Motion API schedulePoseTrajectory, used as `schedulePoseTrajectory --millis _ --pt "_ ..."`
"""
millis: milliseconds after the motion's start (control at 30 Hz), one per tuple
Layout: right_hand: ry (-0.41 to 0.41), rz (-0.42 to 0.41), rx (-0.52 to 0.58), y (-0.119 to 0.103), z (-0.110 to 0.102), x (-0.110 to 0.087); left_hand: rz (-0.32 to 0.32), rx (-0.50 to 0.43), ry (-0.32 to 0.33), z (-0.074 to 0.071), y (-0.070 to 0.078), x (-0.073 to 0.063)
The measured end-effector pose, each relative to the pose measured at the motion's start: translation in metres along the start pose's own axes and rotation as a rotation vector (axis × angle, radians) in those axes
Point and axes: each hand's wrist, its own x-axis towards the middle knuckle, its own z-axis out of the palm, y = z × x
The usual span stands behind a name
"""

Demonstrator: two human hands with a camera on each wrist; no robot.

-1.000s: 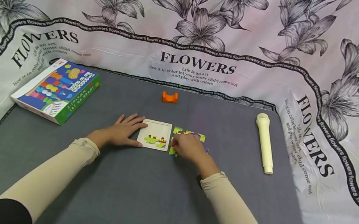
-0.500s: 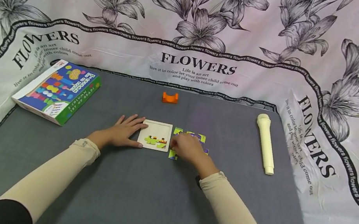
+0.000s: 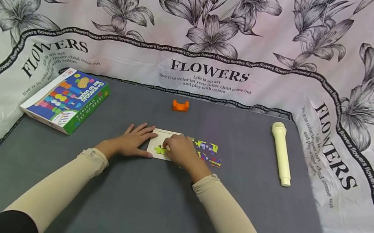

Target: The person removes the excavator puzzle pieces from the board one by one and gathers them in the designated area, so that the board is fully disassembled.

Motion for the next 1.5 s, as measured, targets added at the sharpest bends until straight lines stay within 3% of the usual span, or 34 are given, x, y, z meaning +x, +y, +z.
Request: schedulePoseTrajectory --millis 500,933,1167,1500 --pt "-0.006 0.006 0.019 -0.007 0.008 0.006 -0.013 0.0 -0.003 0.003 -0.002 0.001" --pt "0.005 0.017 0.006 -0.001 0.004 -0.004 -0.022 0.004 -0.017 0.003 -0.001 0.002" --pt "0.019 0.051 0.0 0.012 -0.006 -0.03 -0.007 0.005 -0.008 0.007 0.0 0.005" --pt "0.125 0.066 -0.027 0.043 -0.012 -0.083 -0.002 0.001 0.002 0.002 0.001 0.001"
